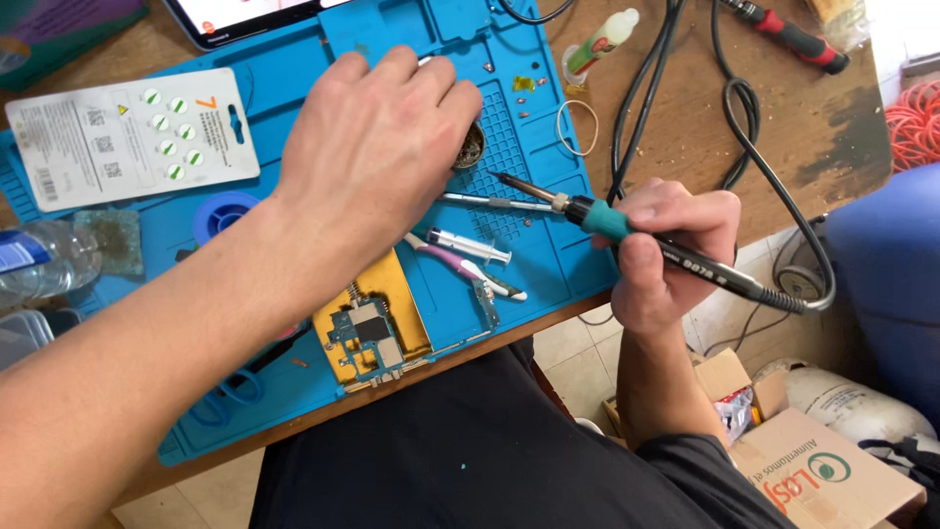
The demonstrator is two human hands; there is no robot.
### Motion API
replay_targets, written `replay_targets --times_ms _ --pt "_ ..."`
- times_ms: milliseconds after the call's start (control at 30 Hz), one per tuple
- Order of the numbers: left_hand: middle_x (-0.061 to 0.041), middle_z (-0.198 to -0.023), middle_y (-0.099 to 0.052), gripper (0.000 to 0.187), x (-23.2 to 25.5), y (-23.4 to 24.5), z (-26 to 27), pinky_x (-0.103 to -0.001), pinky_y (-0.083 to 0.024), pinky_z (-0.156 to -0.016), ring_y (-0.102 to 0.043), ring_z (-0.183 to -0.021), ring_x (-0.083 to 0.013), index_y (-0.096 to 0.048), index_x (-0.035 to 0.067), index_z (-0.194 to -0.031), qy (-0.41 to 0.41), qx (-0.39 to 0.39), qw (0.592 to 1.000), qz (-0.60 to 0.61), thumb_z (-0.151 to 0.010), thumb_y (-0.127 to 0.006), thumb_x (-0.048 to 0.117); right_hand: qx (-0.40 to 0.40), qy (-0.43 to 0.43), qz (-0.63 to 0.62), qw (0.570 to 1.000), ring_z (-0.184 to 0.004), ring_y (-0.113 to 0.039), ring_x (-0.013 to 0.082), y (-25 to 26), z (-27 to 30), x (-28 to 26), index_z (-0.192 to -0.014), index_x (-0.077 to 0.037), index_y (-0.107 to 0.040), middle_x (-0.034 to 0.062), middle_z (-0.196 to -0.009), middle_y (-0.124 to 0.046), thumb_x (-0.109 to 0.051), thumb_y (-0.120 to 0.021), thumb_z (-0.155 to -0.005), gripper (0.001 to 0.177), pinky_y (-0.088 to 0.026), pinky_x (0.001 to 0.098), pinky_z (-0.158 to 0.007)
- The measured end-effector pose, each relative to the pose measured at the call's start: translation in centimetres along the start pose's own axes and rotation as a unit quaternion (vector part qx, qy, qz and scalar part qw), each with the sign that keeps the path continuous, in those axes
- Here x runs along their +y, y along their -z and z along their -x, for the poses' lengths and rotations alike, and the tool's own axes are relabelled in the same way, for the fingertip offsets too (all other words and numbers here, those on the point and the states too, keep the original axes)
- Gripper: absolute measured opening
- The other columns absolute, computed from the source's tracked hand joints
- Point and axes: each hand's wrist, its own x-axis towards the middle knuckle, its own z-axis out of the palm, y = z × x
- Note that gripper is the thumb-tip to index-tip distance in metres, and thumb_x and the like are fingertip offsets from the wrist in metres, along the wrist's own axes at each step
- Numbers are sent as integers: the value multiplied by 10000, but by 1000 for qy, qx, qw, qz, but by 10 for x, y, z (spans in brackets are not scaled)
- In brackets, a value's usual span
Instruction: The person solders a small electronic component onto a circuit board using a soldering iron and solder wire. They then clean the soldering iron tip in a small container and use a cotton swab to clean the circuit board.
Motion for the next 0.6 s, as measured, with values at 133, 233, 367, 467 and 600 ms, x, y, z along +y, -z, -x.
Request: replay_targets --times_ms 133,233,367,467,600 --pt "-41 -1173 -765 362 -4 9 -1 -440 -597 -745 -697 -1024 -266 -746 158 -1221 -18 -10 997 70 -902 -907 217 -19 -15 12 1000 -728 -710 212 12 3 3 -1195 -103 -584 77 -953 -647 -340 -743 -1163 287 -536 319 -728" --pt "-28 -1016 -819 340 -2 17 -1 -479 -555 -733 -730 -977 -329 -658 154 -1173 -21 -41 986 158 -917 -809 -11 -27 -16 19 999 -721 -721 233 14 4 2 -1171 -80 -585 90 -1000 -670 -333 -767 -1141 313 -533 333 -736" --pt "6 -1022 -820 287 -3 15 -1 -503 -521 -769 -750 -987 -318 -728 224 -1139 -29 -58 981 184 -904 -887 183 -73 -50 24 996 -813 -788 278 14 1 -3 -1185 -48 -608 118 -1042 -693 -224 -773 -1129 249 -570 319 -738" --pt "7 -1046 -832 271 -3 10 0 -509 -529 -796 -769 -1019 -312 -773 238 -1148 -37 -69 979 188 -925 -923 268 -104 -38 65 992 -855 -774 275 18 1 -2 -1174 -34 -641 120 -1075 -717 -175 -803 -1110 224 -578 345 -770" --pt "-24 -1094 -878 388 -6 8 -3 -548 -561 -838 -811 -1048 -344 -832 214 -1206 -33 -97 972 210 -861 -978 314 -203 24 161 966 -916 -799 301 10 -18 -23 -1143 -44 -756 169 -1053 -817 -143 -852 -1082 151 -634 393 -833"
